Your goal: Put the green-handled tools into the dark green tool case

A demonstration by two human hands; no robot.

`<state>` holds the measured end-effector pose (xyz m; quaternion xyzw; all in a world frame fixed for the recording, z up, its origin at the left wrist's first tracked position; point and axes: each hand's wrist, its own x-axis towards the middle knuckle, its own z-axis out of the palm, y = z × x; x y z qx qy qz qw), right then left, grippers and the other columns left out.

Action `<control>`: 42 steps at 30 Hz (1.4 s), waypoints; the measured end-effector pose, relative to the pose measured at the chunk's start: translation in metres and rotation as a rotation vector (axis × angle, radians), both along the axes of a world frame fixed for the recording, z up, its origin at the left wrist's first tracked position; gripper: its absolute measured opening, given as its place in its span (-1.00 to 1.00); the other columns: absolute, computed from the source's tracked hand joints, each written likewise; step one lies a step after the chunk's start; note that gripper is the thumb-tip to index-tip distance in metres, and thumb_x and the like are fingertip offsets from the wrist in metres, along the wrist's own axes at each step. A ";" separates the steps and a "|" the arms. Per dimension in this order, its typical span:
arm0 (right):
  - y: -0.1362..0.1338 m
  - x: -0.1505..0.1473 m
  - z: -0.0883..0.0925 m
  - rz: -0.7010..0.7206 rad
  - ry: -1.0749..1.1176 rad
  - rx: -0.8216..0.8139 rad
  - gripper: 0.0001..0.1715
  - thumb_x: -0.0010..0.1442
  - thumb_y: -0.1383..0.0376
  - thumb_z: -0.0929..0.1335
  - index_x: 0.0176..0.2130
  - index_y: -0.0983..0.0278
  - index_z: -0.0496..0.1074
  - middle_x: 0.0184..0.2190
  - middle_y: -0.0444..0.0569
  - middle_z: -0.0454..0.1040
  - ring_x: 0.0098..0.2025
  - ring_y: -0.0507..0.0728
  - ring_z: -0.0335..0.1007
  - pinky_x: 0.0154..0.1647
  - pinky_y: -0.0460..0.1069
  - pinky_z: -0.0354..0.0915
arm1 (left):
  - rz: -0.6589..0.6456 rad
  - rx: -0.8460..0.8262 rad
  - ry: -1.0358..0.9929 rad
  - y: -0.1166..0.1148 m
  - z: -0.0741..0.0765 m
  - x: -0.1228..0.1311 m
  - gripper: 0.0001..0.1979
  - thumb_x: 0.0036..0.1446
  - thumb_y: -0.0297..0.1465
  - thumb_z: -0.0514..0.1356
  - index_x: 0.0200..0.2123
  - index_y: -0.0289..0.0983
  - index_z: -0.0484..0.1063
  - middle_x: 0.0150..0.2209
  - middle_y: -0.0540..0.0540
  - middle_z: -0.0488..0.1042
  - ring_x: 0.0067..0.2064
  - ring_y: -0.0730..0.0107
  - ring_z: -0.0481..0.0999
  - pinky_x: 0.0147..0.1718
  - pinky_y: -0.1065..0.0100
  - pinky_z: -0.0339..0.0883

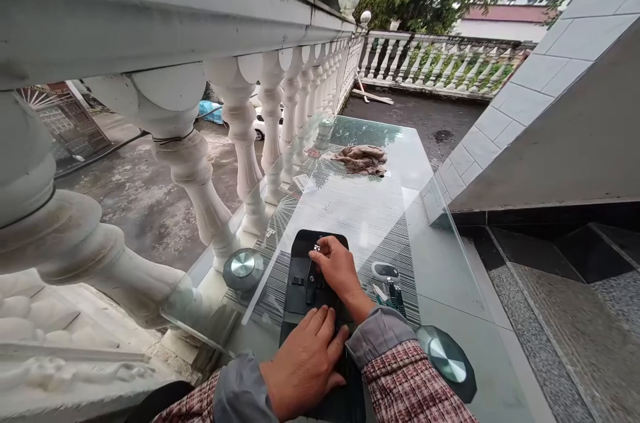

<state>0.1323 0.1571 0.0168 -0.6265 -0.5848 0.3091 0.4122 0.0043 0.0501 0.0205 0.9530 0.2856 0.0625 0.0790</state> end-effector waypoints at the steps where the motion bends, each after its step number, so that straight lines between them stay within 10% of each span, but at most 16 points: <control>1: -0.001 0.000 -0.002 0.031 -0.012 -0.019 -0.71 0.00 0.09 0.31 -0.33 0.23 0.33 -0.51 -0.14 0.42 -0.53 0.06 0.35 -0.61 -0.07 0.26 | 0.002 -0.001 0.000 0.000 0.000 0.000 -0.35 0.21 -0.09 0.07 0.18 -0.44 0.10 0.15 -0.46 0.17 0.20 -0.09 0.15 0.13 0.06 0.00; 21: -0.022 -0.001 0.022 0.202 -0.398 0.094 -0.38 0.20 -0.05 0.13 -0.63 0.23 0.39 -0.49 -0.04 0.38 -0.36 0.09 0.31 -0.30 -0.02 0.21 | 0.006 0.015 0.001 0.000 -0.002 -0.002 -0.35 0.20 -0.07 0.06 0.15 -0.47 0.14 0.15 -0.42 0.19 0.21 -0.01 0.14 0.18 0.10 -0.06; 27: -0.058 0.065 0.050 -0.297 -0.084 0.215 -0.48 0.17 -0.04 0.18 -0.17 0.26 0.46 -0.20 0.00 0.44 -0.35 0.06 0.34 -0.28 0.00 0.29 | -0.003 0.026 -0.007 0.002 -0.003 -0.002 -0.36 0.19 -0.09 0.09 0.18 -0.43 0.14 0.17 -0.42 0.18 0.21 -0.04 0.15 0.17 0.07 -0.02; 32: -0.095 0.119 0.024 -0.677 0.105 0.200 -0.37 0.04 -0.03 0.28 -0.04 0.34 0.37 -0.23 0.05 0.45 -0.35 0.09 0.36 -0.40 -0.01 0.31 | 0.028 0.024 0.019 0.003 -0.005 0.004 -0.34 0.14 -0.06 0.14 0.17 -0.39 0.17 0.17 -0.42 0.19 0.20 -0.08 0.17 0.16 0.03 0.04; 42: -0.102 0.132 -0.010 -0.503 -0.370 0.030 -0.67 0.09 0.11 0.20 -0.40 0.24 0.43 -0.34 -0.01 0.48 -0.28 0.16 0.38 -0.24 0.04 0.25 | 0.026 0.077 0.084 0.005 -0.012 0.005 -0.32 0.10 -0.10 0.20 0.18 -0.35 0.17 0.19 -0.41 0.15 0.22 -0.08 0.15 0.14 0.01 0.10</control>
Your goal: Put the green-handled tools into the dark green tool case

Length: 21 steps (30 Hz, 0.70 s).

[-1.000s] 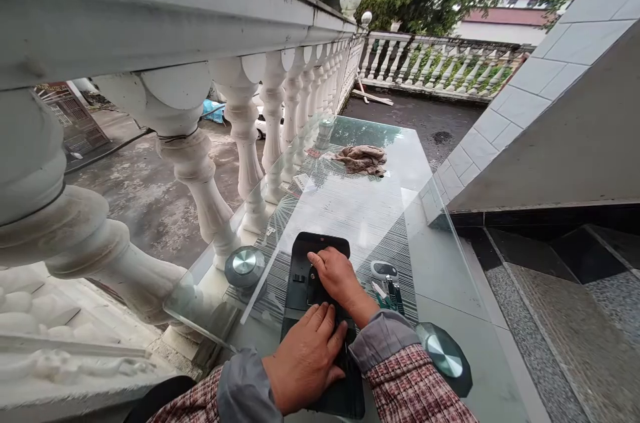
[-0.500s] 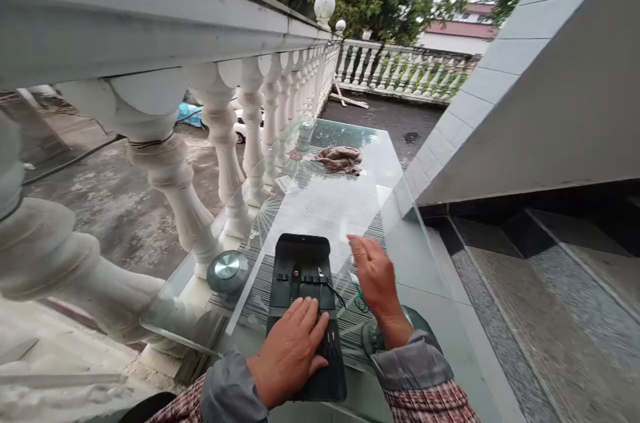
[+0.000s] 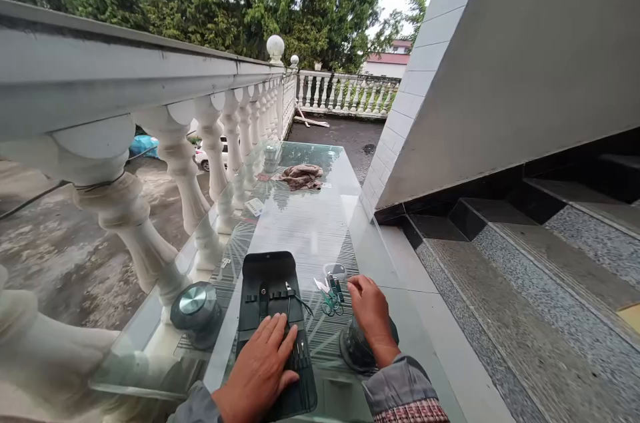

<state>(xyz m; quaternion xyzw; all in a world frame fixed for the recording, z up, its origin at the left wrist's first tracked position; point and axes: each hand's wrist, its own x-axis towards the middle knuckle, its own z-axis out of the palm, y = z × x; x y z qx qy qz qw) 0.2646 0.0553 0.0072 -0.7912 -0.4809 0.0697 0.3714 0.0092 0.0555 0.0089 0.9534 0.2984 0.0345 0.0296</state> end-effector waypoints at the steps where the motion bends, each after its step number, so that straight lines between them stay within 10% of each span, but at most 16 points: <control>1: 0.001 0.000 0.000 0.005 -0.021 -0.026 -0.68 0.09 0.11 0.21 -0.41 0.24 0.43 -0.36 -0.01 0.48 -0.28 0.16 0.38 -0.25 0.03 0.24 | 0.003 0.003 0.005 0.000 0.000 0.000 -0.32 0.09 -0.12 0.21 0.18 -0.34 0.16 0.20 -0.40 0.15 0.22 -0.08 0.15 0.14 0.01 0.11; 21: 0.014 0.001 -0.001 0.100 -0.200 -0.341 -0.74 0.12 0.33 0.24 -0.17 0.28 0.40 -0.24 0.03 0.46 -0.18 0.15 0.38 -0.22 -0.03 0.18 | 0.019 -0.057 -0.035 -0.006 0.010 -0.001 -0.32 0.13 -0.02 0.12 0.16 -0.37 0.18 0.20 -0.43 0.12 0.23 -0.06 0.11 0.18 0.04 0.05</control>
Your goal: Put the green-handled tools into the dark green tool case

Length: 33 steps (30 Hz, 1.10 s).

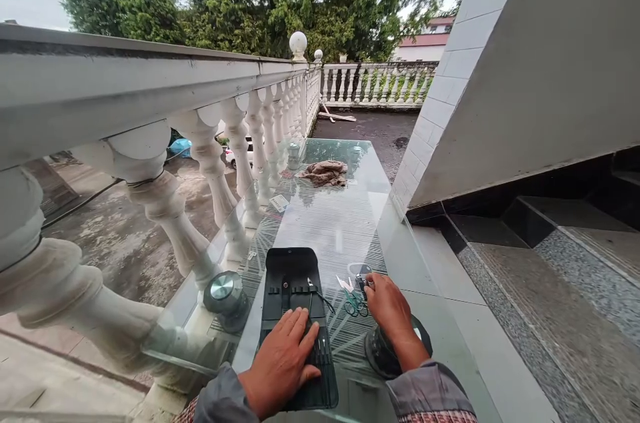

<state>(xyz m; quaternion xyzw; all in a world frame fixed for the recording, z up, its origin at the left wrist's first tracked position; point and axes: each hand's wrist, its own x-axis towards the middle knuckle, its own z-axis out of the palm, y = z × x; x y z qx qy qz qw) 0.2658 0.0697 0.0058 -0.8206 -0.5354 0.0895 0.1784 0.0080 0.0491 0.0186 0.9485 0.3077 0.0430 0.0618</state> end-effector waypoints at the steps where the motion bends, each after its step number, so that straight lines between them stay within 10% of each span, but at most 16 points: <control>1: 0.000 0.000 -0.001 0.000 0.005 0.002 -0.76 0.11 0.34 0.25 -0.19 0.28 0.40 -0.24 0.03 0.46 -0.18 0.14 0.38 -0.22 -0.04 0.18 | -0.001 -0.004 0.002 0.000 0.001 0.000 -0.32 0.12 -0.03 0.12 0.16 -0.38 0.18 0.20 -0.44 0.13 0.23 -0.06 0.11 0.18 0.04 0.04; 12: -0.006 -0.008 0.004 -0.044 0.080 0.187 -0.66 0.10 0.30 0.20 -0.13 0.28 0.37 -0.23 0.05 0.40 -0.19 0.15 0.35 -0.23 0.00 0.22 | -0.019 0.011 0.005 0.000 0.001 -0.001 -0.33 0.13 -0.04 0.12 0.15 -0.39 0.18 0.19 -0.44 0.14 0.23 -0.08 0.12 0.17 0.04 0.04; 19: 0.014 -0.064 0.018 0.145 0.824 0.380 -0.58 -0.05 0.08 0.30 -0.23 0.28 0.36 -0.49 -0.12 0.35 -0.45 0.07 0.31 -0.42 -0.02 0.31 | -0.013 0.035 -0.017 0.001 0.000 0.000 -0.31 0.11 -0.02 0.14 0.15 -0.39 0.18 0.16 -0.44 0.19 0.20 -0.08 0.17 0.15 0.04 0.06; 33: 0.062 -0.090 0.011 0.233 0.523 0.240 -0.74 -0.01 0.17 0.28 -0.32 0.23 0.43 -0.46 -0.11 0.47 -0.37 0.10 0.37 -0.30 -0.01 0.23 | -0.016 0.014 -0.013 0.003 0.002 0.000 -0.30 0.12 -0.01 0.13 0.13 -0.45 0.20 0.14 -0.45 0.22 0.19 -0.05 0.20 0.15 0.07 0.05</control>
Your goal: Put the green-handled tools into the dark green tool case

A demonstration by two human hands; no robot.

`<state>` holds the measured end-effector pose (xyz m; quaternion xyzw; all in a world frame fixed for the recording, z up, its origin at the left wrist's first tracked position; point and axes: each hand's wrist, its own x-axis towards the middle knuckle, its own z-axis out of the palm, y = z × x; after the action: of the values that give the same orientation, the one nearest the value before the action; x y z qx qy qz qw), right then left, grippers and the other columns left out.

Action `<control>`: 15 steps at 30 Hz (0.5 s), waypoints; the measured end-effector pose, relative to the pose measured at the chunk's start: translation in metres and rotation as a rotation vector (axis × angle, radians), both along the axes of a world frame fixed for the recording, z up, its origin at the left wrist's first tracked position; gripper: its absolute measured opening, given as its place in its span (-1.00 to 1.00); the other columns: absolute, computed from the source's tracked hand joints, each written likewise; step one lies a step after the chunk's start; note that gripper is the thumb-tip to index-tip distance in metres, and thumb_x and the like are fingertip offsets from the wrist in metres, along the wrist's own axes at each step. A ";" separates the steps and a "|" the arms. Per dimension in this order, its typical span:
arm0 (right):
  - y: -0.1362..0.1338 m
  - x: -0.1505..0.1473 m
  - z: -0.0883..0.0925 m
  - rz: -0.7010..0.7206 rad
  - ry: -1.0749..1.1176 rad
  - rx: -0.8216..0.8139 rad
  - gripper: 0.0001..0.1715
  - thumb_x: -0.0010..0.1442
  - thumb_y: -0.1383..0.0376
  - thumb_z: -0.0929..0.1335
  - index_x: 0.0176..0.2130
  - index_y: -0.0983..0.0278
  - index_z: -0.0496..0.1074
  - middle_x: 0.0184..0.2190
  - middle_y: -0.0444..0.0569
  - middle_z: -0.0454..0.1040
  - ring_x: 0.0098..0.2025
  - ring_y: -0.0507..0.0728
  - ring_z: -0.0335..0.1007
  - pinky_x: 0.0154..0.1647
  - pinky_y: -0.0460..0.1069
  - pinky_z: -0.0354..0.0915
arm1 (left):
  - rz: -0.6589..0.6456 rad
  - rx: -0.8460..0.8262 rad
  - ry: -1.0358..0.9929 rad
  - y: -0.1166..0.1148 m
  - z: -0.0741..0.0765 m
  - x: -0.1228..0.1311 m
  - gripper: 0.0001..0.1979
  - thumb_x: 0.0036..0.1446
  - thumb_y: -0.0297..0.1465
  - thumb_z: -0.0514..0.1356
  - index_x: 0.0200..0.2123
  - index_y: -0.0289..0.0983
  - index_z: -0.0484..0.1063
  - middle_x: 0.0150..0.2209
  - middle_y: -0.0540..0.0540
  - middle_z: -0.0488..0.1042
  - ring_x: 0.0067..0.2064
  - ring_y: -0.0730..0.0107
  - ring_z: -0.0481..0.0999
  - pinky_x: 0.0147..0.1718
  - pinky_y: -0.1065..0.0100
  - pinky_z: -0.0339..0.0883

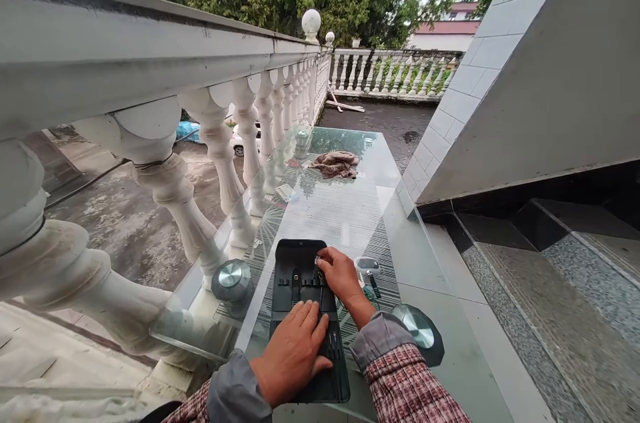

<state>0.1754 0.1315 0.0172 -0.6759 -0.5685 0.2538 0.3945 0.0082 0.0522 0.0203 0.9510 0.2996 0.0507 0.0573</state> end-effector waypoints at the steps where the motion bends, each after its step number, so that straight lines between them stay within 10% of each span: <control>1: 0.001 0.001 0.000 0.017 -0.022 -0.014 -0.75 0.00 0.19 0.28 -0.32 0.23 0.44 -0.45 -0.11 0.48 -0.36 0.10 0.37 -0.30 -0.02 0.23 | 0.001 -0.001 0.005 0.000 0.000 0.001 -0.30 0.12 -0.02 0.13 0.13 -0.45 0.20 0.14 -0.44 0.22 0.18 -0.05 0.20 0.15 0.07 0.04; 15: -0.010 0.001 0.010 0.225 -0.314 -0.004 -0.69 0.15 0.17 0.24 -0.46 0.22 0.48 -0.38 -0.05 0.40 -0.23 0.09 0.27 -0.15 -0.04 0.17 | -0.001 0.012 0.045 0.003 -0.001 0.003 -0.31 0.14 -0.02 0.11 0.11 -0.48 0.22 0.13 -0.45 0.23 0.18 -0.06 0.20 0.15 0.07 0.02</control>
<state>0.1765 0.1214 0.0274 -0.6402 -0.6944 0.1886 0.2689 0.0109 0.0549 0.0192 0.9524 0.2999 0.0309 0.0450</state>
